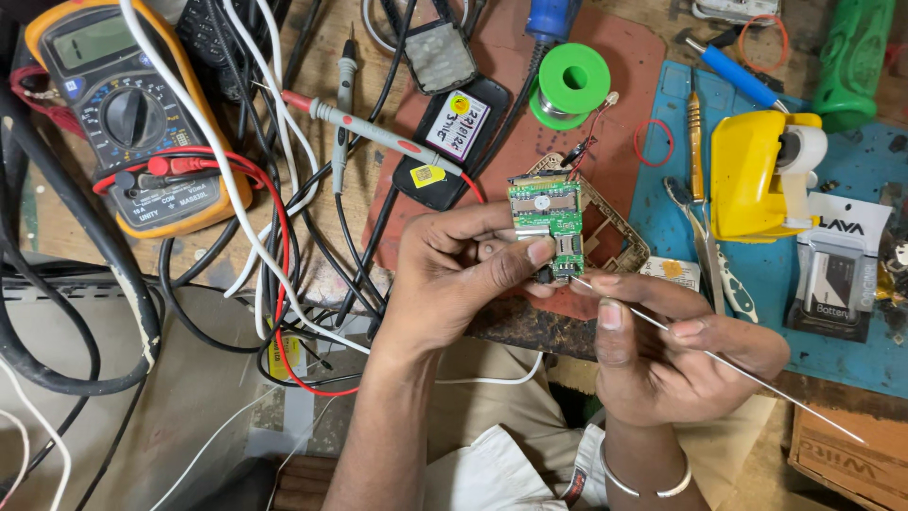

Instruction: The person holds a disassembled mobile phone motherboard and probes its components with a thin metal tool, then uses multimeter test probes to test points on the board. They handle a small component, trim the board edge with pliers, and continue probing the board on the workbench.

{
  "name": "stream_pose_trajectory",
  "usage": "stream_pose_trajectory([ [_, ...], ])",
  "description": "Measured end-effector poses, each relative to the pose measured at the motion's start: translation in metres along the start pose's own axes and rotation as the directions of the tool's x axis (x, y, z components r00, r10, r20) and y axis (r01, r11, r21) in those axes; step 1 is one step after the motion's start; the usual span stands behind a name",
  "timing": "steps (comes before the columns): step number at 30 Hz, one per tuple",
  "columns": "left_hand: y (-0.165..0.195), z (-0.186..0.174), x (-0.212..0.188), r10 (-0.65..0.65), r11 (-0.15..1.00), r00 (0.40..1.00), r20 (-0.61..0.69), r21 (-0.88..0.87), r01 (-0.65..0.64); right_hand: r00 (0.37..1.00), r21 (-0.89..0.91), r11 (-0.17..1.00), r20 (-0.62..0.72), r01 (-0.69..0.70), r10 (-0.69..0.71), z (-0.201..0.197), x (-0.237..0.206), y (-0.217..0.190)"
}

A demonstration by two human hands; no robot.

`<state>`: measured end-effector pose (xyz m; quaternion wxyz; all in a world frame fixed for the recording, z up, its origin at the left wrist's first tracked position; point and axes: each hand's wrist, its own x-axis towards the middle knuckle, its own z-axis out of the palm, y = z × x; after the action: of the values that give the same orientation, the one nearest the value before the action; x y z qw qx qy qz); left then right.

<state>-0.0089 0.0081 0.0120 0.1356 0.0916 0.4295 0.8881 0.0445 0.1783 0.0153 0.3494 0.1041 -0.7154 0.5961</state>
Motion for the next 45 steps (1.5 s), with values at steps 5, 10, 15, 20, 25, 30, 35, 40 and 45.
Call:
stream_pose_trajectory([
  [5, -0.0020, -0.0029, -0.0013, 0.018, 1.000, 1.000, 0.021, -0.012, -0.018, 0.997, -0.044, 0.998, 0.076, 0.035, -0.032, -0.0021, -0.0020, 0.0027],
  [10, -0.0014, -0.0041, -0.0013, 0.009, 0.999, 0.999, 0.034, -0.039, -0.008, 0.998, 0.011, 1.000, 0.063, -0.013, 0.013, -0.0045, -0.0079, 0.0022],
  [15, -0.0007, -0.0039, -0.0034, 0.007, 1.000, 1.000, 0.029, -0.026, -0.007, 0.997, 0.067, 0.998, 0.080, -0.012, 0.007, -0.0043, -0.0060, 0.0055],
  [20, -0.0013, -0.0040, -0.0033, 0.001, 1.000, 1.000, 0.024, 0.030, -0.002, 0.996, 0.135, 0.991, 0.090, -0.024, 0.012, -0.0004, -0.0030, 0.0062],
  [25, -0.0024, -0.0056, -0.0033, -0.008, 1.000, 0.999, 0.036, -0.005, 0.008, 0.991, 0.083, 0.996, 0.130, -0.010, 0.000, 0.0016, -0.0007, 0.0042],
  [30, -0.0032, -0.0066, -0.0034, 0.009, 1.000, 0.999, 0.053, -0.010, -0.008, 0.995, 0.131, 0.991, 0.100, -0.030, 0.016, 0.0017, -0.0031, 0.0027],
  [35, -0.0024, -0.0062, -0.0033, -0.003, 1.000, 0.999, 0.040, 0.020, 0.003, 0.993, 0.124, 0.992, 0.115, -0.017, 0.003, 0.0004, -0.0027, 0.0052],
  [40, -0.0017, -0.0053, -0.0033, -0.014, 1.000, 0.999, 0.049, 0.015, 0.013, 0.990, 0.079, 0.997, 0.140, 0.022, -0.033, -0.0002, -0.0012, 0.0083],
  [45, -0.0023, -0.0050, -0.0033, 0.000, 1.000, 0.999, 0.041, 0.024, -0.001, 0.994, 0.115, 0.993, 0.108, -0.009, -0.003, -0.0013, -0.0041, 0.0057],
])
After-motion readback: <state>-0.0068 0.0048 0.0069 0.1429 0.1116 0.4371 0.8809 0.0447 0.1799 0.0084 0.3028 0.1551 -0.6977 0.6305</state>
